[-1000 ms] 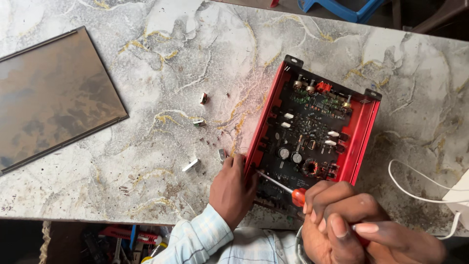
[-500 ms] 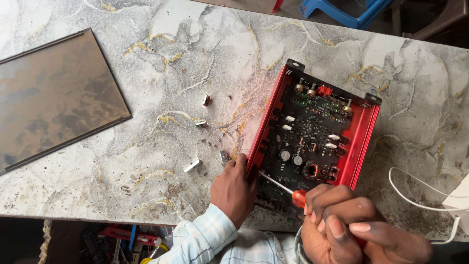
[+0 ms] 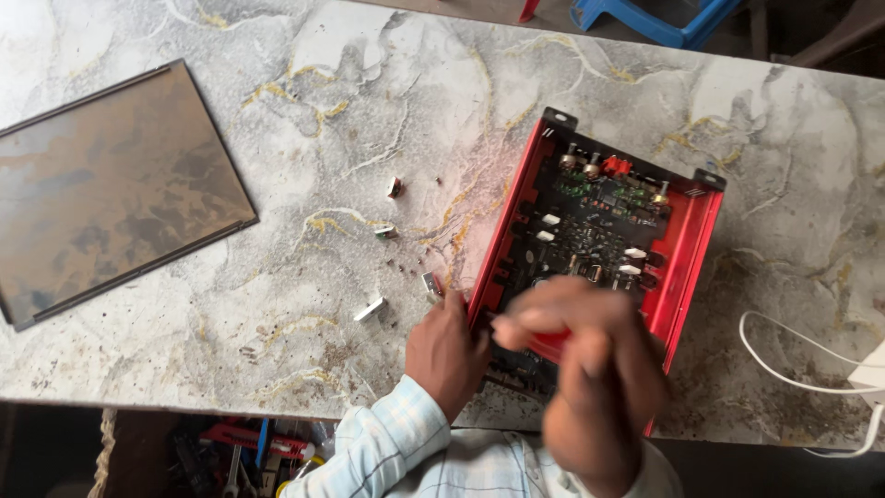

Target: The person unscrews several screws from the chassis of a red amplifier using a screwdriver, then lifts the internal circuit board out of the housing and sets the components on the bench.

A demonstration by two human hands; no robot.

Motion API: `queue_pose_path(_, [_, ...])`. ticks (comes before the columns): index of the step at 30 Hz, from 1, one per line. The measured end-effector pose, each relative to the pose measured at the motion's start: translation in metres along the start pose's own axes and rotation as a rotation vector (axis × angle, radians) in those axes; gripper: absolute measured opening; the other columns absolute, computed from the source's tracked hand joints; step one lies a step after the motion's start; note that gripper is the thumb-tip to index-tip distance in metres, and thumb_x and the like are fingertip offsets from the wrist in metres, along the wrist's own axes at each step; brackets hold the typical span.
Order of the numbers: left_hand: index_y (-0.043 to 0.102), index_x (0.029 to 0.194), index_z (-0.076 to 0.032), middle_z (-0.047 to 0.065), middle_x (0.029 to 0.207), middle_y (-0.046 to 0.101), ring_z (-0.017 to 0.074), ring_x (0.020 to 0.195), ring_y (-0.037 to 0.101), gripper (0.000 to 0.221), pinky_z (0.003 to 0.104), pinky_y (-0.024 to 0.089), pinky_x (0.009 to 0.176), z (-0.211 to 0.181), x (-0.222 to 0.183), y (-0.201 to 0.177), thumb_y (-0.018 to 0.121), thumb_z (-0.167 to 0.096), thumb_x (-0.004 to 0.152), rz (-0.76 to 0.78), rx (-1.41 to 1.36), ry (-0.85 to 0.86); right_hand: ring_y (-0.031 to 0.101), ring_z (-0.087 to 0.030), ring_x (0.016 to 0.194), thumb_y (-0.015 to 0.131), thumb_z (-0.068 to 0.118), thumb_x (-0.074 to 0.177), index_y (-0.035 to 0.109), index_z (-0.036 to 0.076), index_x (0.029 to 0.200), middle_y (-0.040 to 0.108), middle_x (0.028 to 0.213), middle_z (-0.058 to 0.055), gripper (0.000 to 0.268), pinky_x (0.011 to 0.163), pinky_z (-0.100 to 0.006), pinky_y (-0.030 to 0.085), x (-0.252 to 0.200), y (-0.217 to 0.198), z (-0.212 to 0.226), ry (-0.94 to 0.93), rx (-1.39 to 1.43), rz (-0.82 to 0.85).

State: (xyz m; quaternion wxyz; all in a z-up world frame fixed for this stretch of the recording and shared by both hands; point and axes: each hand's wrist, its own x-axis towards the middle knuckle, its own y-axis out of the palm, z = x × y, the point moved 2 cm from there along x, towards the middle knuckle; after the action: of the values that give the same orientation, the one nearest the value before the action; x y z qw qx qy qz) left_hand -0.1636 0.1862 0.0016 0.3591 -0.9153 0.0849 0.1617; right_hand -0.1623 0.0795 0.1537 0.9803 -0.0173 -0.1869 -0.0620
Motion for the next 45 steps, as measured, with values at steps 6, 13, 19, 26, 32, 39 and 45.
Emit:
queue_pose_path(6, [0.060,0.101,-0.004,0.024,0.088,0.071,0.0450,0.084,0.067,0.026,0.053,0.052,0.071,0.012,-0.001,0.011,0.065,-0.025,0.088,-0.155,-0.139,0.232,0.048,-0.013,0.063,0.048,0.021,0.107,0.056,0.001,0.093,0.059,0.077,-0.007,0.026,0.060,-0.030,0.041,-0.004,0.024,-0.010,0.026,-0.122,0.005])
queue_pose_path(13, [0.059,0.107,-0.005,0.023,0.093,0.070,0.0456,0.090,0.066,0.033,0.053,0.051,0.073,0.016,0.006,0.009,0.059,-0.035,0.092,-0.100,-0.127,0.235,0.045,-0.010,0.053,0.053,0.021,0.105,0.051,0.006,0.090,0.052,0.066,-0.002,0.022,0.050,-0.029,0.038,-0.007,0.032,-0.022,-0.044,-0.079,-0.286])
queue_pose_path(19, [0.063,0.103,-0.007,0.024,0.094,0.071,0.0471,0.091,0.066,0.033,0.056,0.050,0.076,0.013,0.009,0.016,0.065,-0.035,0.087,-0.091,-0.061,0.113,0.047,-0.008,0.061,0.047,0.028,0.106,0.050,0.008,0.094,0.047,0.073,-0.002,0.024,0.053,-0.030,0.042,0.007,0.019,-0.029,0.023,0.160,0.108])
queue_pose_path(26, [0.063,0.097,-0.002,0.027,0.088,0.071,0.0481,0.088,0.066,0.035,0.057,0.051,0.072,0.012,0.003,0.008,0.069,-0.027,0.075,-0.128,0.003,0.234,0.045,-0.008,0.055,0.047,0.032,0.109,0.052,0.005,0.088,0.046,0.069,0.000,0.035,0.055,-0.029,0.038,-0.006,0.019,-0.035,-0.165,-0.052,0.002])
queue_pose_path(32, [0.064,0.094,-0.003,0.028,0.084,0.070,0.0484,0.084,0.067,0.032,0.057,0.051,0.076,0.020,0.011,0.017,0.070,-0.034,0.088,-0.136,0.030,0.127,0.038,-0.008,0.049,0.043,0.029,0.108,0.046,0.010,0.071,0.043,0.063,0.002,0.041,0.044,-0.027,0.030,0.023,0.008,-0.057,-0.035,0.245,0.347])
queue_pose_path(39, [0.064,0.089,-0.001,0.027,0.082,0.070,0.0479,0.083,0.067,0.030,0.057,0.052,0.072,0.028,0.015,0.020,0.073,-0.027,0.078,-0.197,-0.024,0.275,0.037,-0.010,0.056,0.041,0.018,0.107,0.043,0.007,0.079,0.041,0.067,-0.001,0.031,0.052,-0.030,0.032,-0.001,0.026,-0.010,-0.074,0.086,-0.236])
queue_pose_path(45, [0.065,0.091,-0.004,0.024,0.085,0.070,0.0480,0.080,0.065,0.023,0.057,0.050,0.068,0.039,0.008,0.034,0.072,-0.022,0.080,-0.278,0.063,0.472,0.032,-0.011,0.054,0.042,0.014,0.107,0.040,0.006,0.077,0.036,0.068,-0.001,0.031,0.051,-0.031,0.029,0.004,0.036,-0.031,-0.149,0.134,-0.207])
